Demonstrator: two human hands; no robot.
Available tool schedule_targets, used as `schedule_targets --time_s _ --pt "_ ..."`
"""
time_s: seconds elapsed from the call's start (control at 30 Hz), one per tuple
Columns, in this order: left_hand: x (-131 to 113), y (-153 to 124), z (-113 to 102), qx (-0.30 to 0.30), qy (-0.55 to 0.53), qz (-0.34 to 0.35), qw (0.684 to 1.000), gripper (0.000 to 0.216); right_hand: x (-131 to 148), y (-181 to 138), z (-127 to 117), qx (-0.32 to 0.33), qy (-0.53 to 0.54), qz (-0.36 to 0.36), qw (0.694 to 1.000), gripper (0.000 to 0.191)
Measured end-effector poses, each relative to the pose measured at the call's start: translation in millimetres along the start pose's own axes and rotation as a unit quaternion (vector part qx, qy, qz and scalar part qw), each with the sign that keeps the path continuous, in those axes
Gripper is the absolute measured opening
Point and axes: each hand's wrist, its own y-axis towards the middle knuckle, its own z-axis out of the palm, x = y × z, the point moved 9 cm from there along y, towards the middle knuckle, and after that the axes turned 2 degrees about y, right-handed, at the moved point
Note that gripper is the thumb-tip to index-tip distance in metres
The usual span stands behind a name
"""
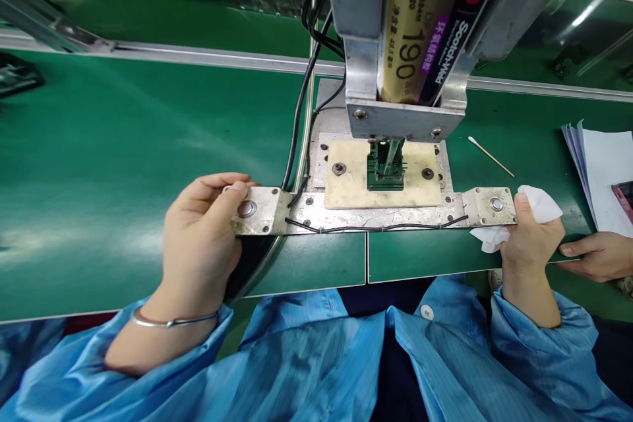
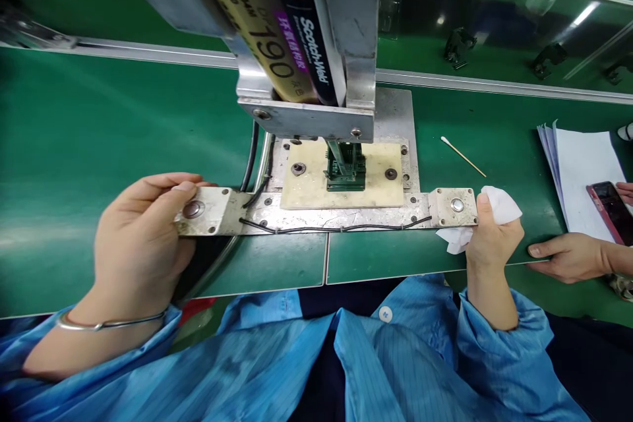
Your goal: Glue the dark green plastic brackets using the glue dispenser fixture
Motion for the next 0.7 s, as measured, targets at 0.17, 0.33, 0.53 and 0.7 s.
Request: schedule_targets --time_s 0.17,0.33,0.53,0.7 --pt "0 -4 1 0.012 0.02 -0.009 1.0 0.014 -4 -1 -1 -0.006 0.008 0.015 1.0 0.038" --pt "0 -11 9 0.069 0.023 -0.019 0.997 0.019 -8 -2 -2 -0.009 0.004 0.039 0.999 0.041" --pt "2 -7 5 0.072 0.049 -0.002 0.996 0.016 -10 -3 -2 -0.01 -0.002 0.051 0.999 0.045" --pt "-2 -8 5 0.075 0.088 0.03 0.993 0.015 -12 -2 -3 -0.009 0.003 0.051 0.999 0.045"
